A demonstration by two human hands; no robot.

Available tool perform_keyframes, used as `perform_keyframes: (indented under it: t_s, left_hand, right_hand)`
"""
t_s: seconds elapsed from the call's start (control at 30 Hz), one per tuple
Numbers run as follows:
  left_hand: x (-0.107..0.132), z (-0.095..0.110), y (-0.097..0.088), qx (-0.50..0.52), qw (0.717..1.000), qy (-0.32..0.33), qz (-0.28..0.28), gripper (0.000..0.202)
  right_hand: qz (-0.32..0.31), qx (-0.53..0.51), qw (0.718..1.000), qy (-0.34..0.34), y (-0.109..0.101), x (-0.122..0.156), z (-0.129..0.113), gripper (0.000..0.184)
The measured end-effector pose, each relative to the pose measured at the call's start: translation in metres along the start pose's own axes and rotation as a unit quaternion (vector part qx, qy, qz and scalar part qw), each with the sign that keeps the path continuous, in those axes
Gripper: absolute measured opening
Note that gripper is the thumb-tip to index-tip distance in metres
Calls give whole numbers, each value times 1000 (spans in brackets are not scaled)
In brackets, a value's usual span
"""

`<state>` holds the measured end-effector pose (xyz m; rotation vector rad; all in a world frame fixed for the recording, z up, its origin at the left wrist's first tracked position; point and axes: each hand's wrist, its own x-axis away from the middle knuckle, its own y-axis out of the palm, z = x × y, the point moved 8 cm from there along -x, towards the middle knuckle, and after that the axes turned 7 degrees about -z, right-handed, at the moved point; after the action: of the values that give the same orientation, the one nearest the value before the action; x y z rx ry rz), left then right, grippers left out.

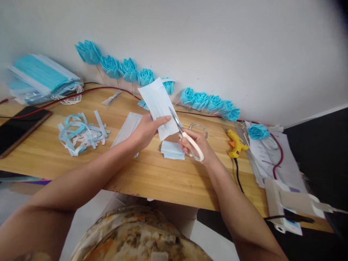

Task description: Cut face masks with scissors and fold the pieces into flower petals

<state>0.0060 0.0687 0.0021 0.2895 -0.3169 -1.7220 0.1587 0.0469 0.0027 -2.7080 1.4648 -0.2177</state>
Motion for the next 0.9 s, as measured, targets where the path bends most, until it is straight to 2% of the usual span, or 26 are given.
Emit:
perform_keyframes:
  t_s: [0.67, 0.8, 0.9]
  left_hand:
    - [-1, -2, -1, 4, 1000, -8, 1, 43]
    - [-1, 1, -9, -21, 999, -21, 34, 46]
    - [-4, 4, -15, -28, 998, -13, 52, 46]
  right_hand:
    - [12, -19, 1000, 15, -1, 0, 3, 35]
    - [6, -9, 1000, 15, -1, 0, 3, 35]
    - [-10, -2, 1000, 19, 1, -1, 3, 41]
